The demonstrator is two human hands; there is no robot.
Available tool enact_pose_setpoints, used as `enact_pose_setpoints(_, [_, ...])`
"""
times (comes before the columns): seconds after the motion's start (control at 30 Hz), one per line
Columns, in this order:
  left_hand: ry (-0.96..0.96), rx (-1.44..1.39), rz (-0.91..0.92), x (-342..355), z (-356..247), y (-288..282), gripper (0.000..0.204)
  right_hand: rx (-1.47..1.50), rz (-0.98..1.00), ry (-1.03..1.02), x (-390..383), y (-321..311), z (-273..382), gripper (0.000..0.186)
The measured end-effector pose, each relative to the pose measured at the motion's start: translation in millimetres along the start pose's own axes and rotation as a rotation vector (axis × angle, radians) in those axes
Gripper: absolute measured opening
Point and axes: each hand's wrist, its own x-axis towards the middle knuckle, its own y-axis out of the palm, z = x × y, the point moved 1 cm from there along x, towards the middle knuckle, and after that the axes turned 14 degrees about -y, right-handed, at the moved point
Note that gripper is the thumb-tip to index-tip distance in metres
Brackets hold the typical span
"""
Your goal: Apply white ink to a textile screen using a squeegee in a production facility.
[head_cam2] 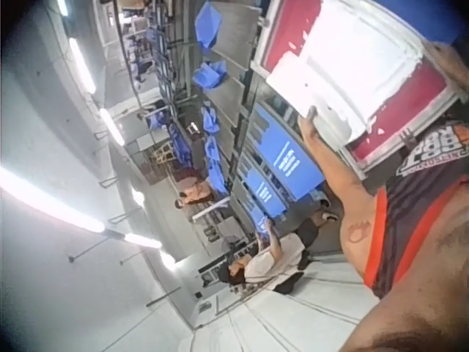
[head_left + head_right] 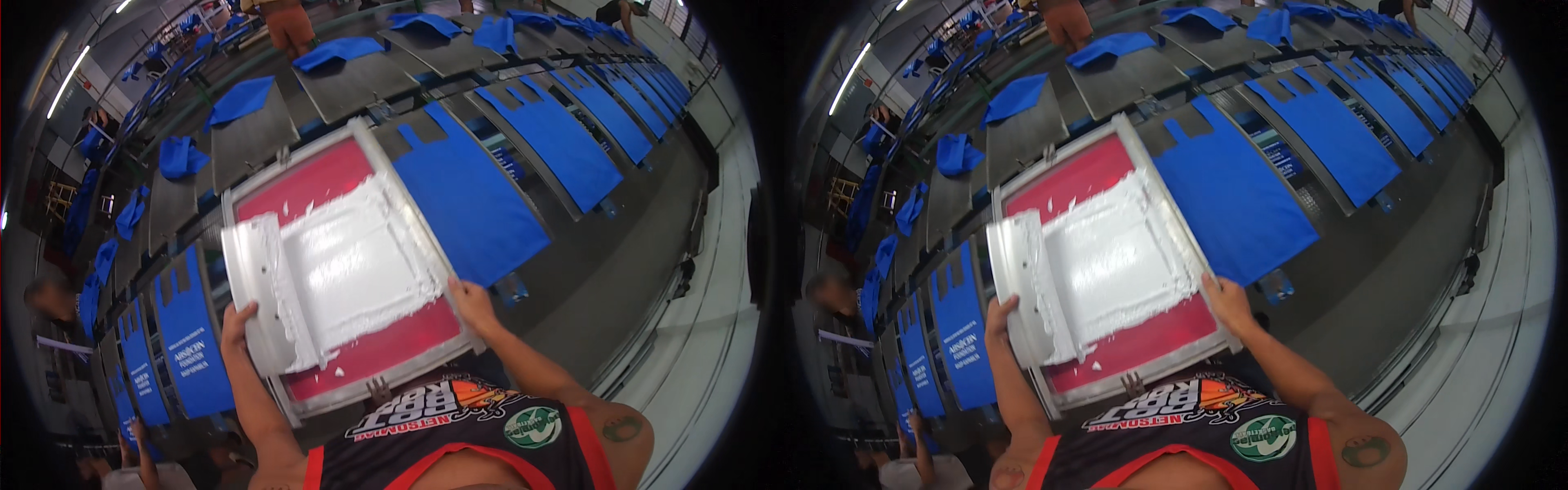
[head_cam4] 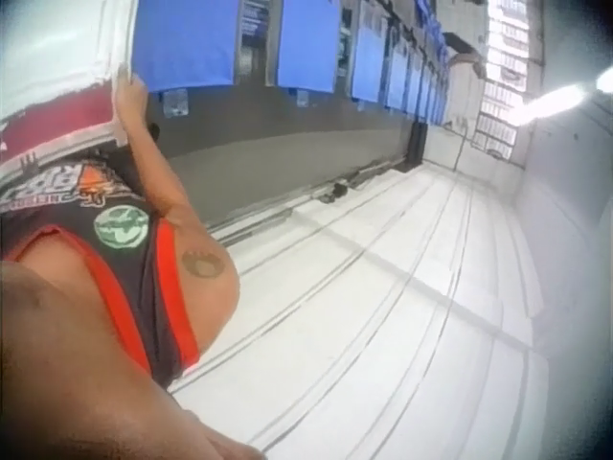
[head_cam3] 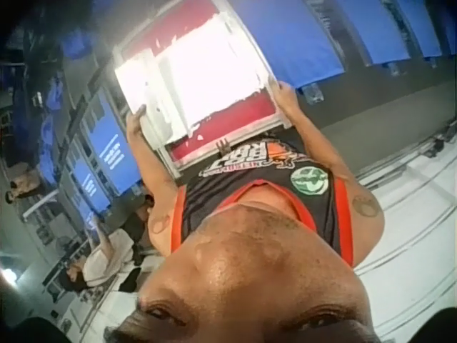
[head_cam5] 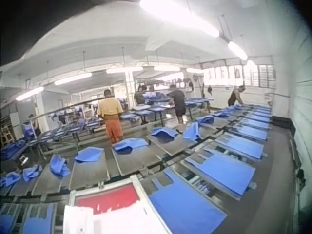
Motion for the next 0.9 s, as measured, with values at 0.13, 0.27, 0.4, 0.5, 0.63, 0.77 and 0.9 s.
enact_pose_setpoints(0.13, [-0.018, 0.026, -0.042, 35.1, -0.1, 143.1, 0.044, 0.054, -0.076, 0.030, 38.5, -121.3, -48.5, 0.057])
enact_pose_setpoints(0.27, [-0.056, -0.066, 0.073, 59.3, 2.2, 245.6, 0.042, -0.039, -0.126, -0.112, 75.2, -199.5, -90.7, 0.060])
enact_pose_setpoints(0.4, [-0.077, -0.083, 0.077, 66.6, -7.7, 288.2, 0.041, -0.135, -0.076, -0.076, 113.3, -226.1, -123.0, 0.062])
enact_pose_setpoints(0.5, [-0.051, -0.095, -0.036, 81.7, -4.4, 285.0, 0.041, -0.093, -0.029, -0.055, 127.6, -225.2, -114.5, 0.063])
enact_pose_setpoints(0.63, [-0.049, -0.091, 0.019, 82.9, -14.9, 301.9, 0.041, -0.089, -0.029, -0.023, 145.1, -226.1, -131.5, 0.065])
enact_pose_setpoints(0.77, [-0.065, -0.090, -0.035, 98.6, -2.9, 304.2, 0.043, -0.084, -0.031, -0.050, 169.0, -222.4, -150.3, 0.064])
enact_pose_setpoints(0.9, [-0.050, -0.163, 0.055, 108.8, 12.5, 304.5, 0.044, -0.375, -0.310, -0.445, 164.7, -221.1, -164.3, 0.052])
